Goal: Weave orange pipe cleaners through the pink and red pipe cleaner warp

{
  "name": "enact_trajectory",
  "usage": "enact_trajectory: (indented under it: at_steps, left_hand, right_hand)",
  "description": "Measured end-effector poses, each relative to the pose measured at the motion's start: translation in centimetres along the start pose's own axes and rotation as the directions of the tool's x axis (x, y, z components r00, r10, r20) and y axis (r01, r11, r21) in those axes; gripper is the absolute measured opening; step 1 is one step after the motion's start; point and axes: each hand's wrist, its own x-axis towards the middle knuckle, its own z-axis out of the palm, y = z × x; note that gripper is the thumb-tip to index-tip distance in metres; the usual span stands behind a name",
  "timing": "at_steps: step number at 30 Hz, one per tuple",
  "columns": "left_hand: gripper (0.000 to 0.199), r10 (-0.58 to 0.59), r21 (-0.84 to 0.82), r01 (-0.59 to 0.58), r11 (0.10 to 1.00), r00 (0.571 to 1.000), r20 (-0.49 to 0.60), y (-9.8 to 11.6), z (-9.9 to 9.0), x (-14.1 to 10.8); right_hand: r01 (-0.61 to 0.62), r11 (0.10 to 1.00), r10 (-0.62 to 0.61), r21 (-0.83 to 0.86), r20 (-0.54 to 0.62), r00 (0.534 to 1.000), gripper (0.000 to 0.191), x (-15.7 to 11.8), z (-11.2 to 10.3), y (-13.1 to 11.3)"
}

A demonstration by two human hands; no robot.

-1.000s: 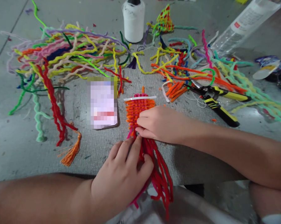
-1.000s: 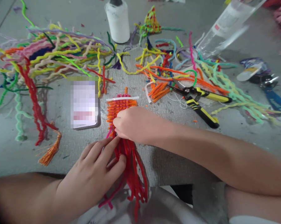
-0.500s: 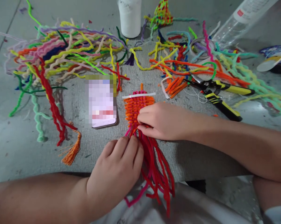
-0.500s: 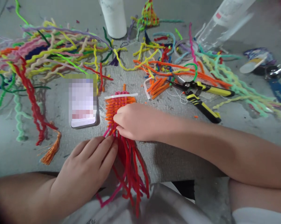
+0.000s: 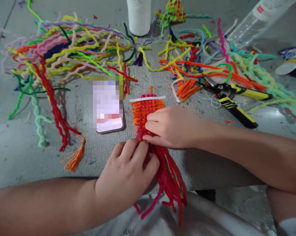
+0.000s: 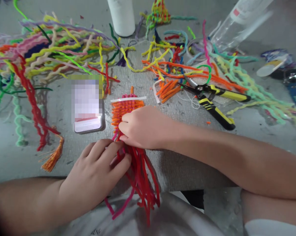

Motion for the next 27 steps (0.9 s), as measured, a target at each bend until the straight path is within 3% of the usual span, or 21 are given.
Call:
enact_trajectory:
  at_steps: [6, 18, 27]
  left_hand:
    - [0.015, 0.016, 0.003, -0.016, 1.0, 0.999, -0.028, -0.22, 0.6, 0.12]
    - [0.016, 0.043, -0.003, -0.043, 0.999, 0.997, -0.071, -0.06, 0.84, -0.16]
    - [0.023, 0.005, 0.057, 0.002, 0.998, 0.992, -0.126, 0.16, 0.37, -0.54]
  right_hand:
    - [-0.066, 0.997, 0.065, 0.034, 0.017, 0.998, 0.031, -0.01, 0.05, -0.14]
    - [-0.054, 0.998, 0.054, 0.016, -0.011, 0.998, 0.035, 0.31, 0.42, -0.2]
    - [-0.143, 0.948, 0.154, 0.284, -0.015, 0.988, 0.025, 0.22, -0.28, 0.24]
